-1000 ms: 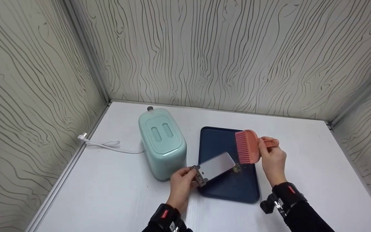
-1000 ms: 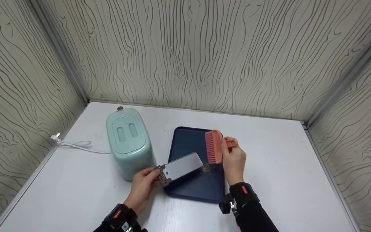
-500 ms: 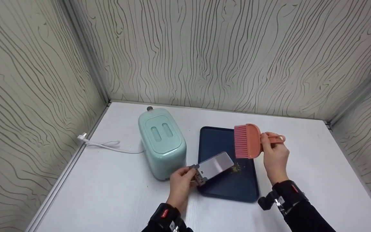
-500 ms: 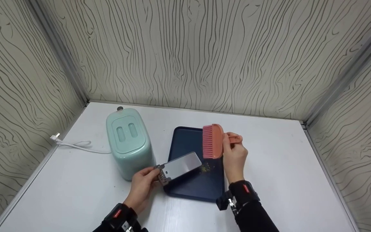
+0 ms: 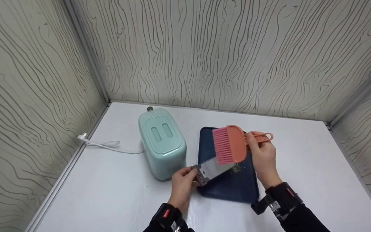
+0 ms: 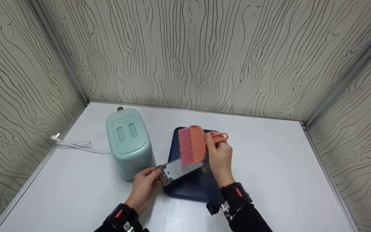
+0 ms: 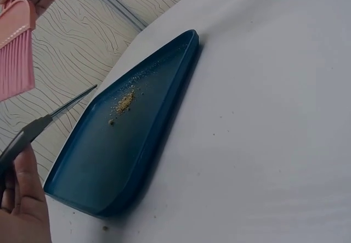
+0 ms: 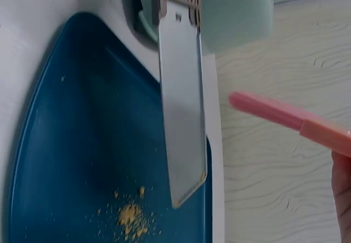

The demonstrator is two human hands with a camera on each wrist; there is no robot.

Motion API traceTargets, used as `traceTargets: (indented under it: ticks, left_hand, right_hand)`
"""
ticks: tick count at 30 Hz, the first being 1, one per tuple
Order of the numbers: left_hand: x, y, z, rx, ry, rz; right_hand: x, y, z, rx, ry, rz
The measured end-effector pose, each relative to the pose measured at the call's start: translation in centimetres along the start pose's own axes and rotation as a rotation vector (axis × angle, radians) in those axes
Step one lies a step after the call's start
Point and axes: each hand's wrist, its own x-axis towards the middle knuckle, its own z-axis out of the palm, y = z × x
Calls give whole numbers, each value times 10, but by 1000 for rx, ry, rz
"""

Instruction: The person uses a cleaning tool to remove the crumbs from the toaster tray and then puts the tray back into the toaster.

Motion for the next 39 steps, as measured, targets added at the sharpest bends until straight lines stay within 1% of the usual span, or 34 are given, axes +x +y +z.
traceTargets:
  ticks: [4,7,13,16,21,26,30,39]
  left_hand:
    - [-1,0,1,1,2,0]
    - [0,0,1,-3,1,-4]
    - [0,0,0,0,3,-16]
    - [-1,1,-1,5,-1,-14]
    - [-2,2,-1,-15,-20,-13]
    - [-2,2,-1,-5,-18,-31]
    - [-2,2,-1,21,4,-31]
    - [-2,2,-2,15,21,-28]
  right_hand:
    - [-7,-7,9,40,-106,-11]
    - [-12,-10,16,67,-159,-2]
    - [-19,-9,24,82,-245,40]
    - [-20,-6,26,81,-288,46]
    - [-21,0,26,72,-345,61]
    - [-19,8,25,9,-350,78]
    - [-17,13,22,-48,-331,92]
    - [-13,21,15,-148,-282,101]
